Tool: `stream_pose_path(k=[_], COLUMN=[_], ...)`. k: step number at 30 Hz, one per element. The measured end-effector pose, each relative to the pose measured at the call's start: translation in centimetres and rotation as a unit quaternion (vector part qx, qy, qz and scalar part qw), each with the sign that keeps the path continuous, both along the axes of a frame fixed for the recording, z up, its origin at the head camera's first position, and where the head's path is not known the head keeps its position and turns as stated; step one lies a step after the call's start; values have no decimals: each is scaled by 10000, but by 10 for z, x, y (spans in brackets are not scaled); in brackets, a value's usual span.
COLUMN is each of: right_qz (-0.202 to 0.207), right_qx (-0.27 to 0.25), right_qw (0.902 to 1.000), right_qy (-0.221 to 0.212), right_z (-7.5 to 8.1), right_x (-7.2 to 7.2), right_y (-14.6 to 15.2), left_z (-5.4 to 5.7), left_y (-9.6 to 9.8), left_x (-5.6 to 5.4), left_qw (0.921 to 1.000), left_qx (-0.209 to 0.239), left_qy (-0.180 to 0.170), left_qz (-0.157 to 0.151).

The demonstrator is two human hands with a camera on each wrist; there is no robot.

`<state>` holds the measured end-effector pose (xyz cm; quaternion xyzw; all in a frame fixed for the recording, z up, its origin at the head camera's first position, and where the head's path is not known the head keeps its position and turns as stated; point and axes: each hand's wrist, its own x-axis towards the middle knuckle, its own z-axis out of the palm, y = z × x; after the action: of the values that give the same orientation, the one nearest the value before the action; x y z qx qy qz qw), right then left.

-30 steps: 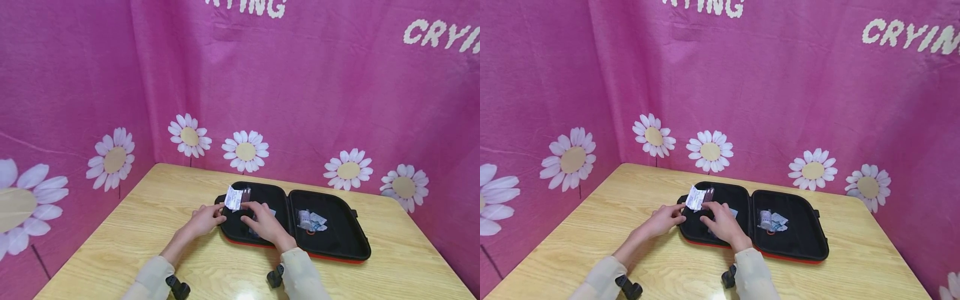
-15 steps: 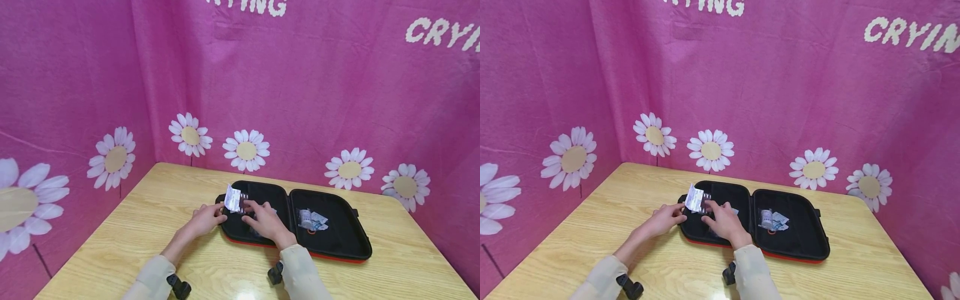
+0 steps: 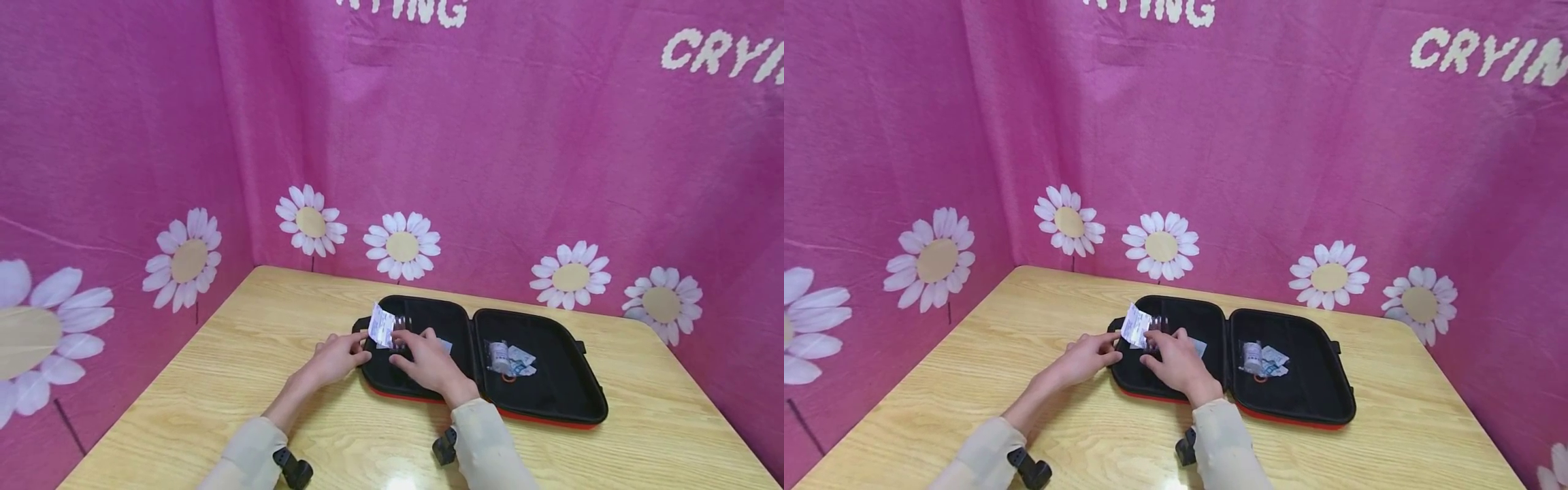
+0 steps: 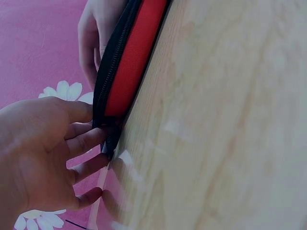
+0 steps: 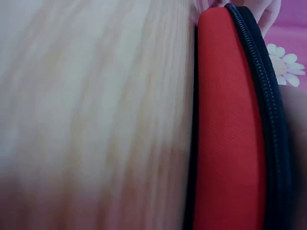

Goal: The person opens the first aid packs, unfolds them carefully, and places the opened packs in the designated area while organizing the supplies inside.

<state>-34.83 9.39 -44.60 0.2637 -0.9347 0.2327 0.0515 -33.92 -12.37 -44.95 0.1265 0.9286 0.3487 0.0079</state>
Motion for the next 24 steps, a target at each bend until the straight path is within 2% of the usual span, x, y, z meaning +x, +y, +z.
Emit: stream_pose_path(k=[5, 9, 13, 20, 24], right_qz=[-277, -357, -120, -282, -209], right_qx=[33, -538, -938, -207, -260], right_qw=[9996, 9972, 9937, 9983, 9972], right_qy=[-33, -390, -609, -459, -669], right_z=[4, 2, -3, -1, 7], right_x=[1, 2, 1, 1, 5], right_y=[6, 10, 10, -1, -7], left_z=[-1, -2, -2, -3, -2], left_y=[0, 0, 0, 3, 3], left_x=[0, 1, 1, 0, 1], left_qw=[10000, 10000, 10000, 10000, 10000], left_qx=[39, 51, 2, -5, 27], left_qy=[31, 22, 19, 56, 37], left_qz=[9, 1, 11, -21, 6])
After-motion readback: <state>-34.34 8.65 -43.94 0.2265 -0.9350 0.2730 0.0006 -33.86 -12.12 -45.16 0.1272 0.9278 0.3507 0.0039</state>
